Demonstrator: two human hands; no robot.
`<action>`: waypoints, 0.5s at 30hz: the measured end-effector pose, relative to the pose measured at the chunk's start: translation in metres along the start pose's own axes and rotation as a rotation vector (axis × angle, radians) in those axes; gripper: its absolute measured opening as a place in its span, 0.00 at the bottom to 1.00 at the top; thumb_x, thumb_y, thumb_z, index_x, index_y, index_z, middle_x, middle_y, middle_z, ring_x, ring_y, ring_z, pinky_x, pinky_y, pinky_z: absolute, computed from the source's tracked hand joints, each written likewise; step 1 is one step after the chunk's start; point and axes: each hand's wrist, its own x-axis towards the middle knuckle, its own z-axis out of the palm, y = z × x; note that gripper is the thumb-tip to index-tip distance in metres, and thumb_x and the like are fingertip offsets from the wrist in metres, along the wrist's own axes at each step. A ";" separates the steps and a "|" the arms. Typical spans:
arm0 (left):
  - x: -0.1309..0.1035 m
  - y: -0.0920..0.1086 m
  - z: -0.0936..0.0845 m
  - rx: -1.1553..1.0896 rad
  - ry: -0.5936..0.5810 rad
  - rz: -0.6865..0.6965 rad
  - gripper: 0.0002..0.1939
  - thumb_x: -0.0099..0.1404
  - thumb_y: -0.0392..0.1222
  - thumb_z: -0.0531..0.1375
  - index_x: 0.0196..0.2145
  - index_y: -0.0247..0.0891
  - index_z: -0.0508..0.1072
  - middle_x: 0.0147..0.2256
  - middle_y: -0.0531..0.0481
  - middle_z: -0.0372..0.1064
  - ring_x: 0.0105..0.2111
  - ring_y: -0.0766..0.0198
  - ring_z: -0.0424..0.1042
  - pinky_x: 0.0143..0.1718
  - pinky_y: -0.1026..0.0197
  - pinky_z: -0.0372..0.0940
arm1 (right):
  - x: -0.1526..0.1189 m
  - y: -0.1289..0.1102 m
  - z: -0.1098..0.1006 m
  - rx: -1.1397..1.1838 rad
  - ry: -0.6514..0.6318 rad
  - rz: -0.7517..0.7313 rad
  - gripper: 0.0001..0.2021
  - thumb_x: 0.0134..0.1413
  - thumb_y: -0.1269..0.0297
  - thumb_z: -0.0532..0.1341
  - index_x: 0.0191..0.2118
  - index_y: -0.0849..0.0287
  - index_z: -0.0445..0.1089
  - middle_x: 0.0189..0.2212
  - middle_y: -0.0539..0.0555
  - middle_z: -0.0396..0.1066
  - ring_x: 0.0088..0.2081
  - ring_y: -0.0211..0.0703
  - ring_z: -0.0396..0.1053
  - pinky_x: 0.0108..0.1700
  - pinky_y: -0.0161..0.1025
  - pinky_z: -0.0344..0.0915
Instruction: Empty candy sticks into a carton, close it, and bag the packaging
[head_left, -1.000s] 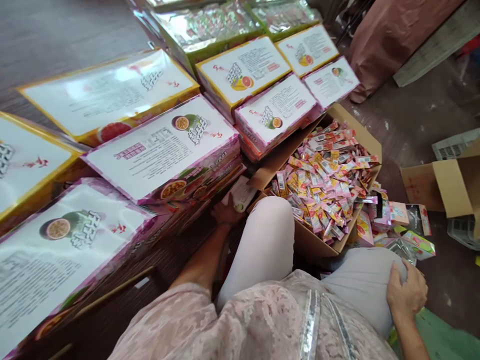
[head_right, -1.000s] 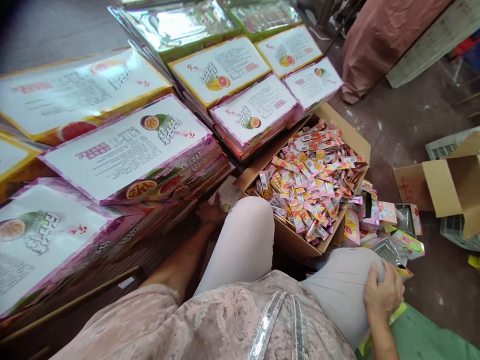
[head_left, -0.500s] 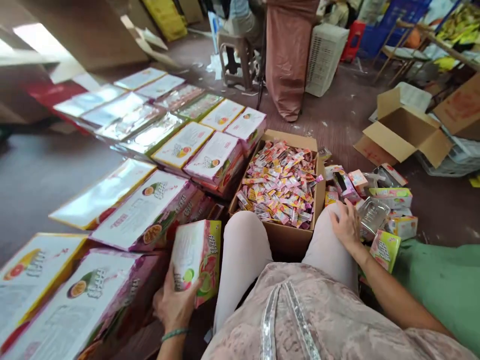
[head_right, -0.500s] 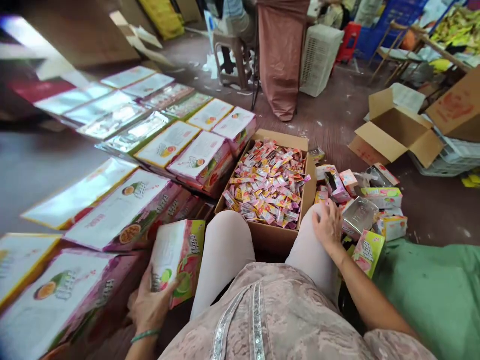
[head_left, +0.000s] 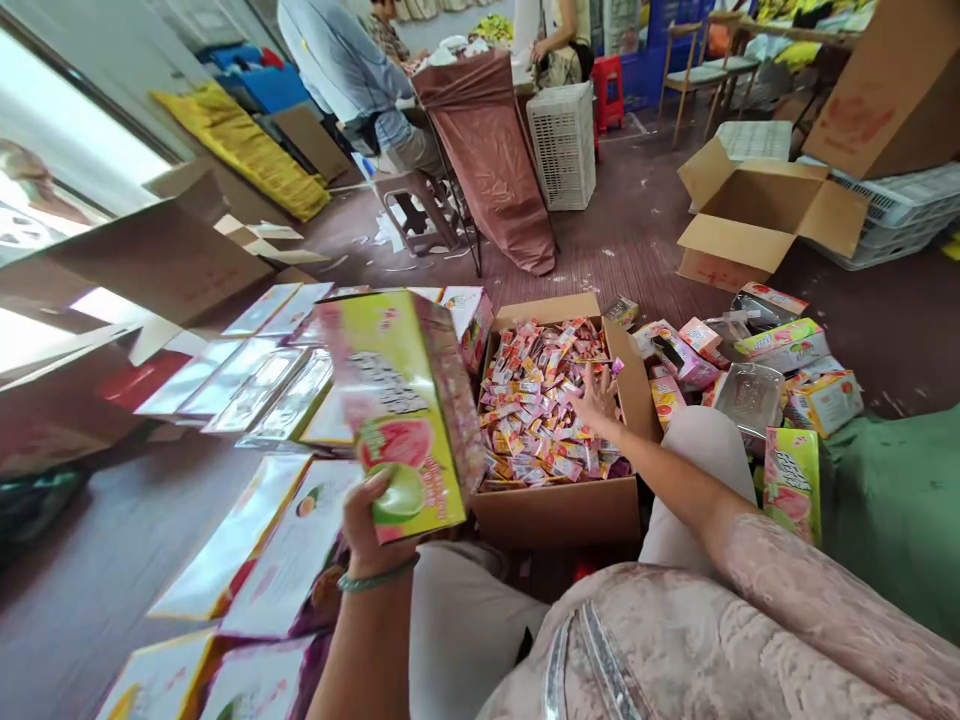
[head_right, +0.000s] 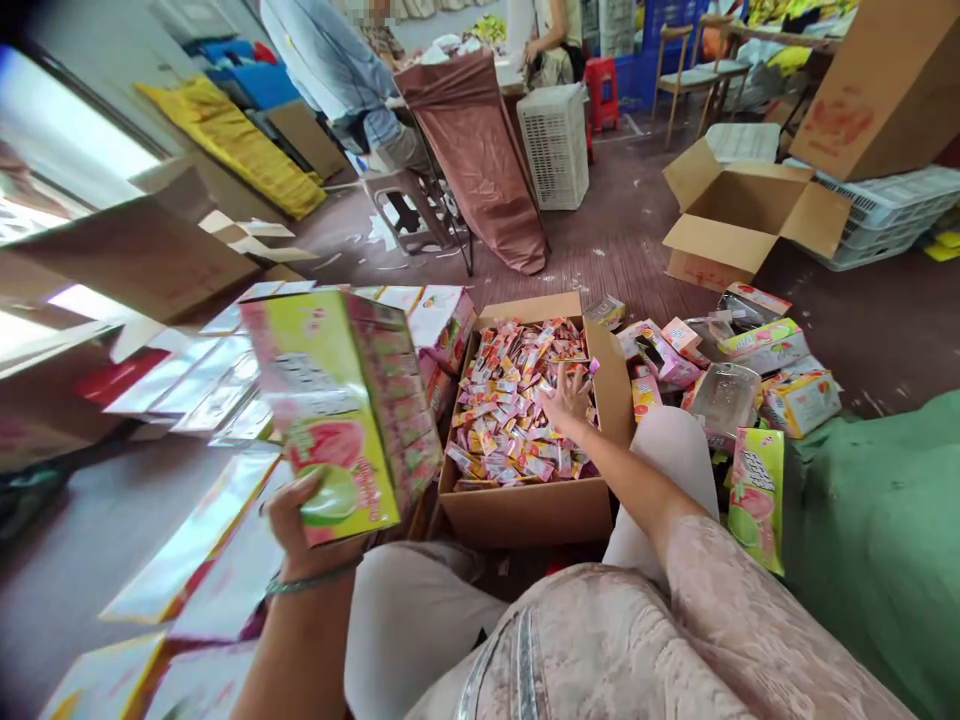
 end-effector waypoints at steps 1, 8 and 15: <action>0.015 0.000 0.016 -0.015 -0.045 -0.038 0.42 0.55 0.63 0.53 0.64 0.46 0.77 0.39 0.45 0.82 0.51 0.35 0.81 0.50 0.32 0.79 | 0.010 -0.005 0.009 0.012 0.017 0.026 0.47 0.73 0.36 0.52 0.83 0.49 0.26 0.82 0.63 0.29 0.79 0.78 0.40 0.74 0.67 0.52; 0.074 -0.047 0.043 -0.039 -0.225 -0.202 0.45 0.50 0.56 0.59 0.66 0.46 0.74 0.41 0.44 0.81 0.49 0.37 0.81 0.46 0.38 0.80 | 0.087 0.000 0.042 -0.215 0.082 -0.009 0.42 0.70 0.49 0.61 0.82 0.43 0.42 0.82 0.59 0.21 0.74 0.83 0.49 0.68 0.72 0.59; 0.099 -0.062 0.004 -0.074 -0.020 -0.248 0.21 0.46 0.54 0.61 0.37 0.52 0.83 0.27 0.49 0.75 0.37 0.38 0.81 0.38 0.37 0.79 | 0.159 0.018 0.031 -0.394 -0.005 -0.051 0.34 0.78 0.58 0.49 0.82 0.62 0.44 0.80 0.77 0.31 0.61 0.61 0.69 0.57 0.54 0.71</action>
